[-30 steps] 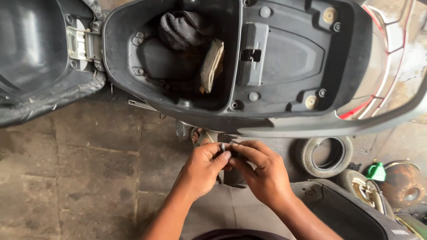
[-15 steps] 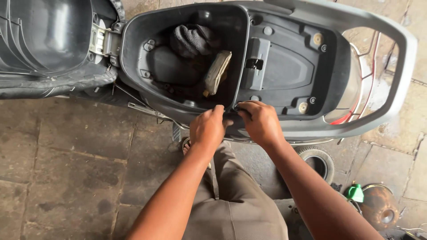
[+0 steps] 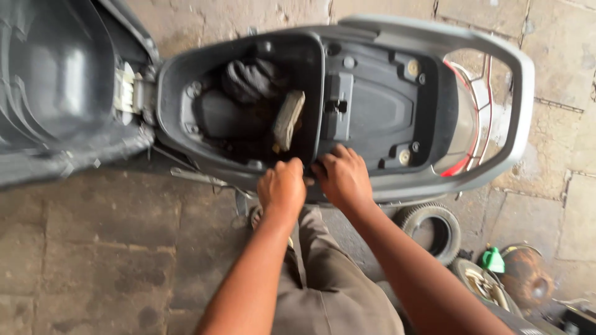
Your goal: Repairing and maintaining the internal compartment and seat of a scooter using hand tools.
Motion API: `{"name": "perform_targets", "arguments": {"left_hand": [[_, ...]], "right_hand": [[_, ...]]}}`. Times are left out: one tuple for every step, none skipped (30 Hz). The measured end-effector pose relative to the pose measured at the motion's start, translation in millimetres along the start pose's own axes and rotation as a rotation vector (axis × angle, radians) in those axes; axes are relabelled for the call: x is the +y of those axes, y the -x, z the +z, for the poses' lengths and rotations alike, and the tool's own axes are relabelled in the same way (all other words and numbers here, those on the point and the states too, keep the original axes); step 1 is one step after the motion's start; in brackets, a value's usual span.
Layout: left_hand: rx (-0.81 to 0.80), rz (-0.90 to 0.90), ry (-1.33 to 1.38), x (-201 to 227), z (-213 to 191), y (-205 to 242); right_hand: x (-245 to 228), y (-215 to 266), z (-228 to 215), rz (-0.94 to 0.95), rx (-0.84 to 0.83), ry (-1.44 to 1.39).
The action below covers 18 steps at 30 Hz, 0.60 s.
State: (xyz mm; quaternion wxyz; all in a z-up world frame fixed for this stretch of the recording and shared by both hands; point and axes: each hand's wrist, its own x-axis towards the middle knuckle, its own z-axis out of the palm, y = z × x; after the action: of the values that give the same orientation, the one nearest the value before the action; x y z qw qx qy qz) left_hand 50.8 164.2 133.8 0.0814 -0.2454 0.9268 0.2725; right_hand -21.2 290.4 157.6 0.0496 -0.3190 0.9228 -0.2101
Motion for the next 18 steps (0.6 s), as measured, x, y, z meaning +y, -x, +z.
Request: {"name": "perform_targets", "arguments": {"left_hand": [[0.012, 0.011, -0.002, -0.5, 3.4, -2.8], [0.018, 0.01, -0.011, -1.4, 7.3, -5.9], [0.015, -0.002, -0.02, -3.8, 12.6, -2.0], [0.017, -0.002, -0.023, -2.5, 9.3, -3.7], [-0.009, -0.015, -0.021, 0.0, 6.7, -5.8], [-0.036, -0.028, -0.02, 2.3, 4.7, -7.2], [-0.044, -0.031, -0.021, 0.1, 9.2, -3.6], [-0.053, -0.054, 0.009, -2.3, 13.6, 0.3], [-0.05, -0.07, 0.038, -4.7, 15.8, -3.1], [-0.045, -0.066, 0.035, -3.7, 15.1, -5.1], [-0.033, -0.073, 0.055, -4.2, 13.6, -10.2], [-0.02, -0.079, 0.076, -5.3, 12.5, -15.4], [-0.025, -0.088, 0.072, -3.7, 12.5, -10.8], [-0.038, -0.099, 0.068, -2.4, 12.7, -6.2], [-0.041, -0.11, 0.065, -0.5, 11.4, -6.0], [-0.037, -0.12, 0.062, 0.5, 9.5, -5.4], [-0.041, -0.124, 0.066, 1.9, 7.2, -6.4], [-0.045, -0.127, 0.069, 3.6, 4.8, -7.5]], "right_hand": [[8.3, -2.7, 2.0, -0.003, 0.016, 0.002], [16.7, -5.6, 4.6, -0.035, -0.016, -0.013], [23.2, -2.5, 8.0, -0.067, -0.061, -0.033], [20.2, -6.3, 9.6, -0.069, -0.059, -0.035], [18.3, -9.5, 10.4, -0.006, -0.09, -0.034], [16.5, -11.8, 11.4, 0.057, -0.121, -0.033], [13.3, -8.7, 11.4, 0.062, -0.128, -0.036], [9.7, -5.4, 11.4, 0.089, -0.114, -0.007], [6.9, -9.3, 11.5, 0.111, -0.088, 0.024], [9.4, -6.0, 10.5, 0.11, -0.082, 0.022], [11.8, -6.3, 11.2, 0.082, -0.111, 0.041], [14.2, -6.6, 12.9, 0.055, -0.14, 0.06], [13.1, -6.7, 8.6, 0.054, -0.148, 0.054], [12.0, -6.8, 4.7, 0.062, -0.148, -0.001], [11.6, -11.9, 0.6, 0.063, -0.143, -0.054], [11.6, -11.1, 1.3, 0.055, -0.148, -0.061], [12.0, -12.0, 1.8, 0.095, -0.174, -0.047], [12.5, -13.0, 2.0, 0.135, -0.201, -0.033]]}}
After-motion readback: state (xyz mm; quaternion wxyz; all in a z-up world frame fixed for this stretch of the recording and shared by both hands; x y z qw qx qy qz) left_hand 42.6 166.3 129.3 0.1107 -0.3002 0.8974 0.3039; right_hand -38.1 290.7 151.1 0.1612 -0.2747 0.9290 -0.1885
